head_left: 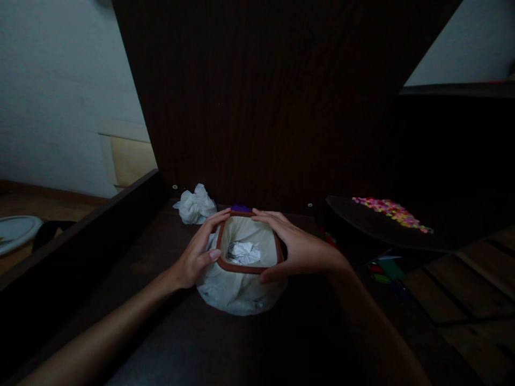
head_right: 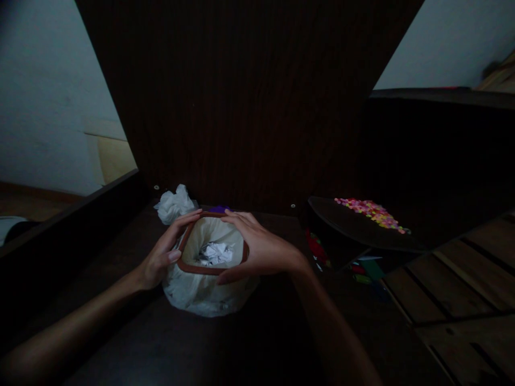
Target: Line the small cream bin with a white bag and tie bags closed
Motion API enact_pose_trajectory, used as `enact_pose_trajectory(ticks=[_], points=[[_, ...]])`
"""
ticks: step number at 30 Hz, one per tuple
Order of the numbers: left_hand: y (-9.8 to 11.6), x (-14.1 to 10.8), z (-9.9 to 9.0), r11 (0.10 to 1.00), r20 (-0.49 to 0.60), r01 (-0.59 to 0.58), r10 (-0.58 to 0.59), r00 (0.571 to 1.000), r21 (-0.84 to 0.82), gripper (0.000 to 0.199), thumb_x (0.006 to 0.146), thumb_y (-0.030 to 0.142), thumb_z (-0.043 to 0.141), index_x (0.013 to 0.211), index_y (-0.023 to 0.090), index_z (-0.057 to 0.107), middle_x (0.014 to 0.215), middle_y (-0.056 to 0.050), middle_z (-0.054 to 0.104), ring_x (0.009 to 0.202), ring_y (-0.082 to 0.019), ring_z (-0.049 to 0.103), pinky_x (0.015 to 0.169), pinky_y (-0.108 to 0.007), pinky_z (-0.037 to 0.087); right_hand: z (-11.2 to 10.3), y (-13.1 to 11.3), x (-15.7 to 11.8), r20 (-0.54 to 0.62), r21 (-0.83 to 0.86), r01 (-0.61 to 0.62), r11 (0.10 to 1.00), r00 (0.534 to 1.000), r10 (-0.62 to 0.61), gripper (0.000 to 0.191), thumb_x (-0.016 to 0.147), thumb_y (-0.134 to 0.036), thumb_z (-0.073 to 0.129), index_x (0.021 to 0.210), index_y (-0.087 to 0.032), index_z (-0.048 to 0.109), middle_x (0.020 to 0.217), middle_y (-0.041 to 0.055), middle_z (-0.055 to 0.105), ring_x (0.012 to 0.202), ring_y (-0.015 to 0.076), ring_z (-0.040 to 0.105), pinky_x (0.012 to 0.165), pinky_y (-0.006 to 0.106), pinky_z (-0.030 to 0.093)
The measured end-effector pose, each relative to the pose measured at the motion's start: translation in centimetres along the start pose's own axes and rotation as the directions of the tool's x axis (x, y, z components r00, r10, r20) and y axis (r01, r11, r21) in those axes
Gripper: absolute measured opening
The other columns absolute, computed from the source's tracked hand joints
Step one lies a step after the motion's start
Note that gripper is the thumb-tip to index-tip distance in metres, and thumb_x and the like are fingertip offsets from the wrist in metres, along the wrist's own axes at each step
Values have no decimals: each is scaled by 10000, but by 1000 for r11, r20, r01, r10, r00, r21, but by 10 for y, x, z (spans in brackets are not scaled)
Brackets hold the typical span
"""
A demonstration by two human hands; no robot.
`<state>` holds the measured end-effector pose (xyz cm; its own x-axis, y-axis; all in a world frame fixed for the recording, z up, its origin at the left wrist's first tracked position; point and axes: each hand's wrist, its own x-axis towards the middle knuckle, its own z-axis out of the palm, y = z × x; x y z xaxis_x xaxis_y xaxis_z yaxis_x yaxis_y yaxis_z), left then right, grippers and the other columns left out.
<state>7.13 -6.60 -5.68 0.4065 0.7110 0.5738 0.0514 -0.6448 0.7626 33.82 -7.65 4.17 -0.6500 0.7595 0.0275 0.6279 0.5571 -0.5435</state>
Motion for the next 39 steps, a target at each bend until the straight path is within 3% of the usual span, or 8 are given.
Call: enact_pose_trajectory(ticks=[5,9,11,15,19,21,32,39], points=[[10,-17,-9,994,-20,62,-61,998,93,817,933,676,513,1593,276,245,1633,-138,317,1436,-383,401,1154,-551,382,19,25,-26,-145,186,-96,978,982,124,1311,605,-622,887,1626,-237,160,1695,150,185,1555,337,214,1258,531,228],[13,-39,-8,945,-60,81,-65,996,317,822,898,623,622,1549,248,290,1528,-169,432,1331,-361,510,1042,-501,501,41,41,-48,-161,264,-210,941,953,257,1301,647,-616,867,1629,-221,111,1664,185,268,1512,345,324,1215,548,305],[13,-47,-7,898,-91,96,-63,994,429,787,857,577,699,1477,215,376,1406,-171,532,1189,-325,607,958,-464,556,52,42,-54,-149,227,-244,943,948,281,1145,685,-593,854,1589,-224,258,1580,175,431,1425,339,453,1140,521,406],[16,-52,-5,850,-87,44,2,996,524,479,849,418,757,1221,199,549,1076,-78,689,909,-222,703,781,-331,601,69,42,-60,-163,67,-251,966,952,259,493,856,-533,729,1226,-217,655,1226,115,702,1090,289,656,909,424,517],[19,-51,-7,806,21,-193,219,975,560,1,937,190,626,938,189,625,820,-10,718,721,-142,705,690,-225,567,77,47,-62,-134,8,-90,996,987,90,221,979,-372,592,981,-201,733,991,64,762,907,218,685,872,360,493],[19,-51,-11,766,0,-229,286,958,600,45,931,160,609,900,180,634,769,-4,722,668,-129,705,652,-201,558,77,51,-64,-152,-11,-37,999,988,35,179,971,-297,587,941,-198,734,956,50,769,881,200,692,873,338,486],[23,-54,-27,699,-219,-42,280,935,713,64,900,220,625,904,184,677,745,15,751,567,-116,695,565,-188,555,62,54,-74,-360,-101,-1,995,932,-36,279,907,-283,556,645,-193,525,584,-37,505,533,103,472,542,227,352],[37,-48,-29,703,-410,146,223,884,696,135,906,317,634,922,191,681,770,12,749,607,-132,692,601,-220,567,56,48,-79,-457,102,-186,977,864,212,205,887,-321,517,720,-205,549,560,-50,502,492,104,479,493,218,353]])
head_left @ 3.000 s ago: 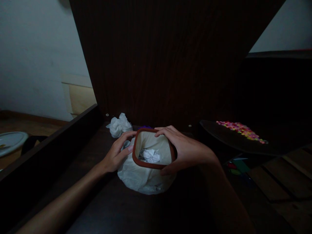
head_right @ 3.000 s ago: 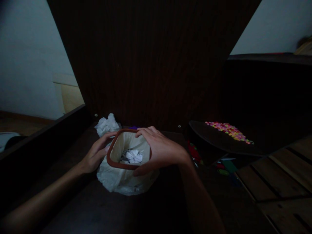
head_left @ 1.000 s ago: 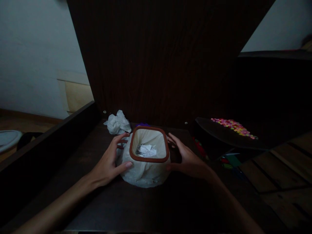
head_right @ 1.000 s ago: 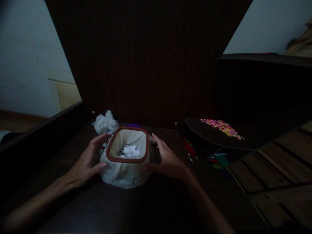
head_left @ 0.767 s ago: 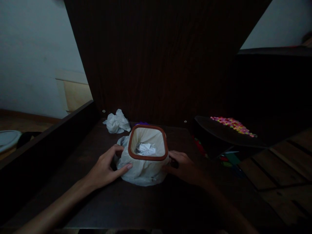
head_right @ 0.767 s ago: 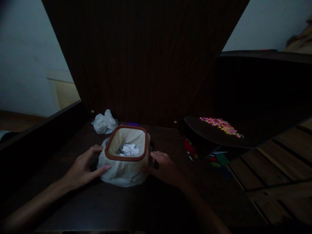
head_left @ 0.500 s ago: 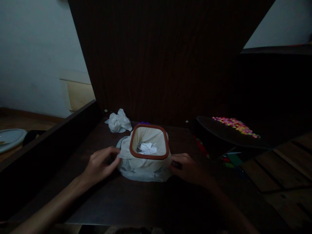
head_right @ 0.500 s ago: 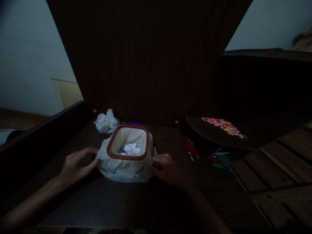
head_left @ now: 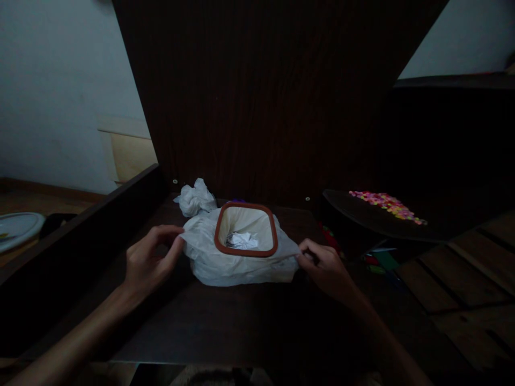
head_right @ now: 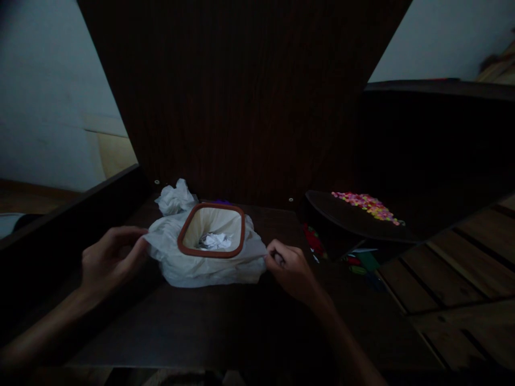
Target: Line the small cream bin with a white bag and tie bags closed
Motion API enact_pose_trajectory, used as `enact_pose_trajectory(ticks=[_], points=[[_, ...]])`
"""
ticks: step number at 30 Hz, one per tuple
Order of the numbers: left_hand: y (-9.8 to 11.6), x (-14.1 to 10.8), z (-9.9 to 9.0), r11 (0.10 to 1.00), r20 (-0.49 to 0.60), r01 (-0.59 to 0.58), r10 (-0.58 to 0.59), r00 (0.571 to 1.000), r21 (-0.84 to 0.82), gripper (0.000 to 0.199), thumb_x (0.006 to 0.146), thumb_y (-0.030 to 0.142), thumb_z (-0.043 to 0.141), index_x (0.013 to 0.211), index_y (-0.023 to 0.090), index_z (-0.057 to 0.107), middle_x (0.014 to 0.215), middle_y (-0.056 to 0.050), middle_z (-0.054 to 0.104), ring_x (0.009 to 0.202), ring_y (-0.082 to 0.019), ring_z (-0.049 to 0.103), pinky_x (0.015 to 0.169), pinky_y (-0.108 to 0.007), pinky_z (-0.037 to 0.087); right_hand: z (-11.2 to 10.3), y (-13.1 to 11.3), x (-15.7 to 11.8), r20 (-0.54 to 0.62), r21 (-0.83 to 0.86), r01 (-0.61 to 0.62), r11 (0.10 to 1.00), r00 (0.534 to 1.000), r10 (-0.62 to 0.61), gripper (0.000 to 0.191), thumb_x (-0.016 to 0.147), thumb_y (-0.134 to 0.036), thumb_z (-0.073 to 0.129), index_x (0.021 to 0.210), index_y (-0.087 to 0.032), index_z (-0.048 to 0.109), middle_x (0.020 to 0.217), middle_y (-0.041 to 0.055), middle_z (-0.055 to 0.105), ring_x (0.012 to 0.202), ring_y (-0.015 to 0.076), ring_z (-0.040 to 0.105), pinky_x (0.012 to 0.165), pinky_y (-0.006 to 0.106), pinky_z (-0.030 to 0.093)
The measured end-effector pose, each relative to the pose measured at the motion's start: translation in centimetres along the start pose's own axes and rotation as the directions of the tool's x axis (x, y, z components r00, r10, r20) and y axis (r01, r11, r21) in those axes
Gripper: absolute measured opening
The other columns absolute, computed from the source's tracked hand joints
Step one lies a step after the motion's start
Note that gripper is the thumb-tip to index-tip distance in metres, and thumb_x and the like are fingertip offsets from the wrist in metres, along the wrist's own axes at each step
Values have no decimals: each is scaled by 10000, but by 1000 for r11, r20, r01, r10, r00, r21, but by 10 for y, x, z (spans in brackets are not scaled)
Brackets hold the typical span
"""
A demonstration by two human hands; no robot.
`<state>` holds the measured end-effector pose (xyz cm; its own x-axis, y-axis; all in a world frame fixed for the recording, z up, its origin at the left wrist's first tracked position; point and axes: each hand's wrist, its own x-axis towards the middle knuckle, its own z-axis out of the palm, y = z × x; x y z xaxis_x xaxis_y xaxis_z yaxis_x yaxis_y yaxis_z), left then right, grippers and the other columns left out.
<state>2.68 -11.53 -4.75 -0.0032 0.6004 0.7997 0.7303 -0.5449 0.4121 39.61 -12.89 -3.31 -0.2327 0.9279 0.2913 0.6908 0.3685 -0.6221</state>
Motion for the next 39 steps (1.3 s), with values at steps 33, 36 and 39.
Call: enact_pose_trajectory(ticks=[33,36,39], points=[[38,-2,22,949,298,-237,293,908,-209,286,988,364,625,789,161,658,610,21,662,462,-89,562,501,-198,426,40,-46,3,-169,-207,268,941,937,-305,373,927,-477,672,1183,-205,686,876,67,775,633,156,689,639,253,543],[39,-2,23,939,307,-228,303,902,-256,208,1000,230,580,819,158,653,619,19,650,479,-88,569,510,-195,428,40,-48,4,-153,-163,276,947,942,-300,247,957,-358,643,1124,-198,727,821,46,774,618,151,685,651,245,557],[38,-2,21,934,309,-231,312,898,-271,180,987,179,567,826,160,644,614,23,629,479,-88,561,507,-198,422,37,-51,3,-130,-100,241,965,959,-252,229,952,-268,606,1131,-214,739,725,4,736,545,131,634,616,233,554]])
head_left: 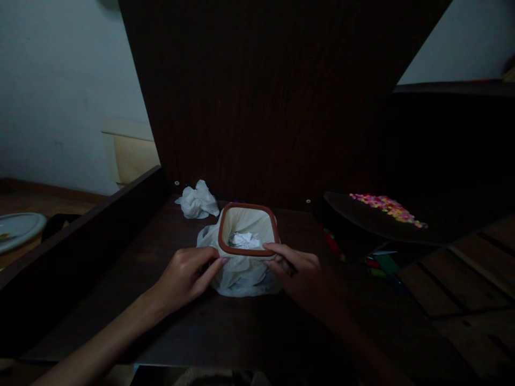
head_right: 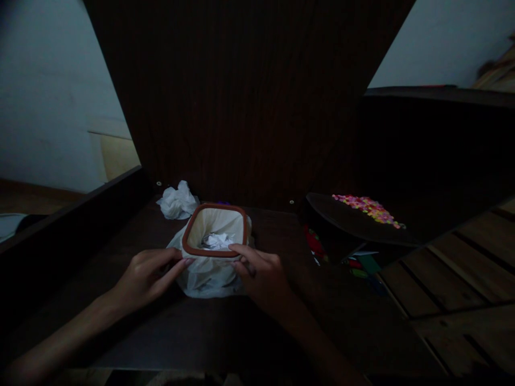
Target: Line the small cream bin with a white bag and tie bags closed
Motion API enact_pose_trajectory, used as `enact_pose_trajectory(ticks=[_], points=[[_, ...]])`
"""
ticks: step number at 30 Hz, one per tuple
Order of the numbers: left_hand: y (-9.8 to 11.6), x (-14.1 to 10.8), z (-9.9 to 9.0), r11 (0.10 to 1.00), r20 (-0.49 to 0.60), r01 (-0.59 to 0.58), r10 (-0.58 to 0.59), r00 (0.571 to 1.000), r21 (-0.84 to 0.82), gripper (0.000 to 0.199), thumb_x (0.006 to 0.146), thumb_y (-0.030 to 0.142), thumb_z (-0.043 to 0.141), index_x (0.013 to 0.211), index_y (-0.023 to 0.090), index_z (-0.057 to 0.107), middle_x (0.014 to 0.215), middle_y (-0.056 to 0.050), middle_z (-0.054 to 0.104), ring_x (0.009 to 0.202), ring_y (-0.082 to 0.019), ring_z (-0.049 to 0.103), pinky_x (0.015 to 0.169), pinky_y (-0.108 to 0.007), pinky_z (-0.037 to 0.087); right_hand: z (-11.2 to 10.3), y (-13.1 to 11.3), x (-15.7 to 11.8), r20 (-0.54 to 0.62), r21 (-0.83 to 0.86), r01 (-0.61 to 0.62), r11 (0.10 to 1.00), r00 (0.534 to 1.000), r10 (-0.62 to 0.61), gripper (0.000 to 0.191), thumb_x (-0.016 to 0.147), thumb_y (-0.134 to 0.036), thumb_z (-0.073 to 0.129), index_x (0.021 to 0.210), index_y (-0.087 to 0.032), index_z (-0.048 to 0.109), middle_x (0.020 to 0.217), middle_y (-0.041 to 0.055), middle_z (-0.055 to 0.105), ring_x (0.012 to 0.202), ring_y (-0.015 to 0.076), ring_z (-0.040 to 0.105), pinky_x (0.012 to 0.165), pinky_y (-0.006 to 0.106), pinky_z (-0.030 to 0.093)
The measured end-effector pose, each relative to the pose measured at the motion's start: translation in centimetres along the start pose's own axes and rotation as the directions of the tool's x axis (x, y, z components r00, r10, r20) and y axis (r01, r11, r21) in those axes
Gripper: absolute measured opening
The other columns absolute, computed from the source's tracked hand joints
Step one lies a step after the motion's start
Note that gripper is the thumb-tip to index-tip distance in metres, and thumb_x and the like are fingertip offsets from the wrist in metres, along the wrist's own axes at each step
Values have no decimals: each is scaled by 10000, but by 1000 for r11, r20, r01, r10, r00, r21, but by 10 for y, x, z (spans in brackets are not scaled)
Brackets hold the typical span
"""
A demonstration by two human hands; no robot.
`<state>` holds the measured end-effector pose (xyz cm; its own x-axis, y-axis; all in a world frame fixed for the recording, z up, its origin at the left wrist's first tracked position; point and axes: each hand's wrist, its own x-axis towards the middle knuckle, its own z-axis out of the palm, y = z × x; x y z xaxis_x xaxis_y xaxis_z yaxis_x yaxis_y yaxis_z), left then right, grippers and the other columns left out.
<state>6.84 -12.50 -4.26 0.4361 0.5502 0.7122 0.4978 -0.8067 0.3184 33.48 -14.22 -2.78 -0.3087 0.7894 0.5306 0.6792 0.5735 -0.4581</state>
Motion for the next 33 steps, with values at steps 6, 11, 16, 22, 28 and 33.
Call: enact_pose_trajectory(ticks=[6,11,16,22,28,33], points=[[2,2,-8,998,3,50,-50,999,-42,205,979,187,577,786,162,639,619,25,635,496,-86,579,513,-188,432,-6,-3,-1,-7,24,18,1000,1000,-18,319,931,-198,553,1201,-203,722,726,-5,725,541,114,619,635,228,554],[7,4,-5,992,78,64,-55,995,-112,235,992,198,559,779,154,648,612,23,634,494,-87,574,514,-192,431,-4,-2,-1,59,60,-4,998,998,0,425,912,-331,671,1310,-184,663,770,9,749,509,114,598,608,234,556],[9,5,-2,989,86,83,-72,994,-126,249,997,211,547,771,165,639,629,12,642,518,-103,582,537,-209,449,0,2,1,7,41,-19,999,1000,19,247,925,-345,684,1126,-219,754,763,15,766,599,141,680,657,243,578],[7,4,-6,987,112,67,-51,992,-144,238,1003,189,543,775,166,606,649,17,600,554,-102,569,562,-212,434,-7,4,4,-21,80,-25,996,999,27,215,892,-189,648,1059,-234,774,877,16,804,712,164,746,730,260,606],[2,7,-15,975,217,106,-63,974,-193,226,1018,187,521,799,179,575,724,18,598,643,-103,592,631,-201,451,-12,5,6,-14,152,-12,988,1000,14,226,885,-179,620,1031,-201,791,906,46,809,688,159,746,586,225,575],[-1,13,-23,971,308,114,-45,950,-209,240,1031,199,479,809,186,568,791,1,608,727,-127,605,705,-221,482,-14,8,11,-2,176,33,984,999,-33,236,883,-162,584,1007,-172,784,841,42,790,543,110,643,488,205,489]])
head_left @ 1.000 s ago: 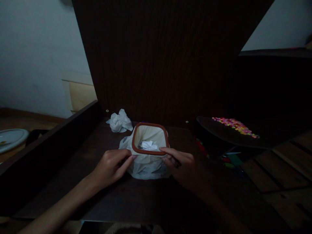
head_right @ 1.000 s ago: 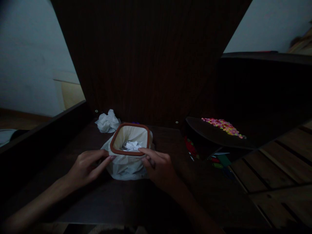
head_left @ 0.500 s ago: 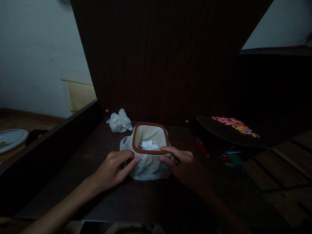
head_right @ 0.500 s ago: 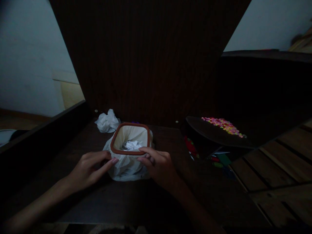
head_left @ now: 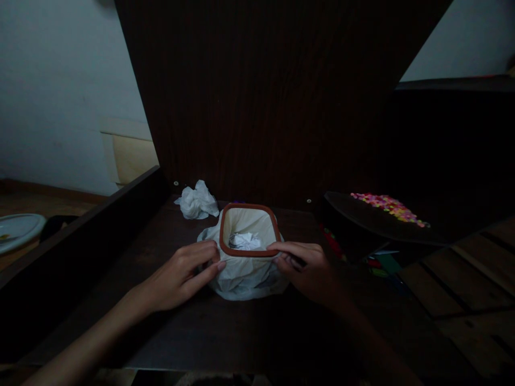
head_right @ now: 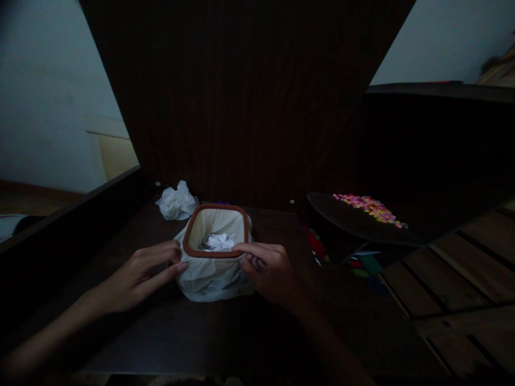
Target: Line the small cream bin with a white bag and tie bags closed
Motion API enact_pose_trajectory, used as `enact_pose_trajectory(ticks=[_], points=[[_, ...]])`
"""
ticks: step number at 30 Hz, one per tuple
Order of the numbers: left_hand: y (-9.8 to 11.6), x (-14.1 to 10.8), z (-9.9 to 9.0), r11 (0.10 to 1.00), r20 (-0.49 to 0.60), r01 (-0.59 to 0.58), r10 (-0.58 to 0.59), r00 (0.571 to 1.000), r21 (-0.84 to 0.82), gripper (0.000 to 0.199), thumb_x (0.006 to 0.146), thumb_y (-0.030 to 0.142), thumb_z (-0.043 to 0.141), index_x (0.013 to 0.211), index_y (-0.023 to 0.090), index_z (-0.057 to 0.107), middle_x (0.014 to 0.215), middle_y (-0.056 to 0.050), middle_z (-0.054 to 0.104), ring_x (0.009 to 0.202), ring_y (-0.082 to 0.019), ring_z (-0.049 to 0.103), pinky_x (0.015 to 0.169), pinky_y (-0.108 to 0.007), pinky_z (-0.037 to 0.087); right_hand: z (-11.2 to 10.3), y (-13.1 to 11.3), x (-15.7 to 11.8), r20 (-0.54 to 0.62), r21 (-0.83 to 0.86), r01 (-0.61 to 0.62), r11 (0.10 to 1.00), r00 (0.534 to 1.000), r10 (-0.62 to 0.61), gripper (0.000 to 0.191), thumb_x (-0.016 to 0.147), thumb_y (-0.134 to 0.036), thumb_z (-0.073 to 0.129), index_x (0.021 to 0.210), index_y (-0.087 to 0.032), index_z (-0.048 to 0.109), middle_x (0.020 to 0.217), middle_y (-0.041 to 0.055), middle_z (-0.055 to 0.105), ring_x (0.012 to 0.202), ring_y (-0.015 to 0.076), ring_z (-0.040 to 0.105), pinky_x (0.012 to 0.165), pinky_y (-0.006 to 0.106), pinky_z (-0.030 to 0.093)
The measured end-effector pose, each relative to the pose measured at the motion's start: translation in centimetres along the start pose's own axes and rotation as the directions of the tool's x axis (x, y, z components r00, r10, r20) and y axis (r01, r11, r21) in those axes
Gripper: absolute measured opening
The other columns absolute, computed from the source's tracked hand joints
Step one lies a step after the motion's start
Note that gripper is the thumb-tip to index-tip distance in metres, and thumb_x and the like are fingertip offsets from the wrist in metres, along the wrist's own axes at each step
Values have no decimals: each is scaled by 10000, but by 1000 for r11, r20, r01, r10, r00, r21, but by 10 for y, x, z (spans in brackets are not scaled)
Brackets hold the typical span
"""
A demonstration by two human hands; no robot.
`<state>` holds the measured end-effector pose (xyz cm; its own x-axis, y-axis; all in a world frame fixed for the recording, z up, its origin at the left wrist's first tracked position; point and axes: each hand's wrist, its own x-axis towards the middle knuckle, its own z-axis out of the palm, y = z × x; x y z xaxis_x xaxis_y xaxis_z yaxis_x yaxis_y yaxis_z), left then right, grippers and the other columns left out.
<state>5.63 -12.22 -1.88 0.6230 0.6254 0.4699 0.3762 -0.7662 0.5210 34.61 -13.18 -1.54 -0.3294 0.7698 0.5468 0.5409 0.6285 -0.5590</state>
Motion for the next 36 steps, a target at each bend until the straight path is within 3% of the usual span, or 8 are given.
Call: enact_pose_trajectory(ticks=[14,17,21,24,26,30,33,36], points=[[-10,3,-6,957,43,153,-147,988,-245,276,1012,262,498,761,180,581,752,13,613,691,-122,588,665,-214,474,-6,9,5,133,62,-42,997,991,34,252,892,-170,571,1088,-185,730,750,9,691,556,93,550,528,211,439],[-12,-4,-4,976,-76,86,-103,992,-201,227,985,234,546,769,187,599,826,-13,667,764,-145,636,716,-237,499,-9,15,-2,169,166,-145,975,979,117,525,892,-251,676,1391,-229,515,736,-41,599,537,84,478,502,202,405],[-15,-25,2,999,-261,46,-37,965,27,252,861,302,728,714,204,547,734,6,624,697,-154,613,662,-244,478,-16,27,-16,217,204,-302,931,942,258,841,809,-409,803,1485,-246,331,791,-50,548,542,88,458,488,216,373],[-19,-39,12,972,-146,206,-189,971,110,410,722,489,831,768,217,528,717,23,619,621,-160,599,581,-247,440,-18,31,-21,337,1,-406,914,860,382,1139,663,-513,890,1564,-249,244,871,-14,599,616,133,524,556,266,426],[-22,-43,20,921,4,363,-367,930,144,445,709,551,812,853,224,548,722,26,643,603,-176,618,553,-252,416,-15,30,-23,415,-170,-443,880,778,472,1238,610,-556,902,1597,-258,216,967,39,657,757,208,606,650,319,470],[-30,-40,35,840,171,521,-542,823,155,301,830,452,671,991,223,561,706,18,664,618,-211,655,564,-272,406,0,36,-26,465,-305,-439,845,706,535,783,806,-578,725,1470,-236,488,1182,135,689,1075,331,630,845,411,486],[-34,-36,41,827,158,553,-562,812,100,281,852,412,627,1042,218,557,696,8,670,620,-228,662,571,-289,413,10,47,-29,466,-235,-378,896,765,445,358,947,-448,538,1159,-201,689,1156,131,715,1134,313,628,950,424,463],[-38,-33,42,822,83,565,-560,824,-73,336,873,429,621,1129,227,537,761,-6,703,675,-235,683,619,-307,463,14,55,-31,406,-111,-351,930,838,365,271,953,-377,486,942,-207,698,948,93,746,999,279,673,914,409,482]])
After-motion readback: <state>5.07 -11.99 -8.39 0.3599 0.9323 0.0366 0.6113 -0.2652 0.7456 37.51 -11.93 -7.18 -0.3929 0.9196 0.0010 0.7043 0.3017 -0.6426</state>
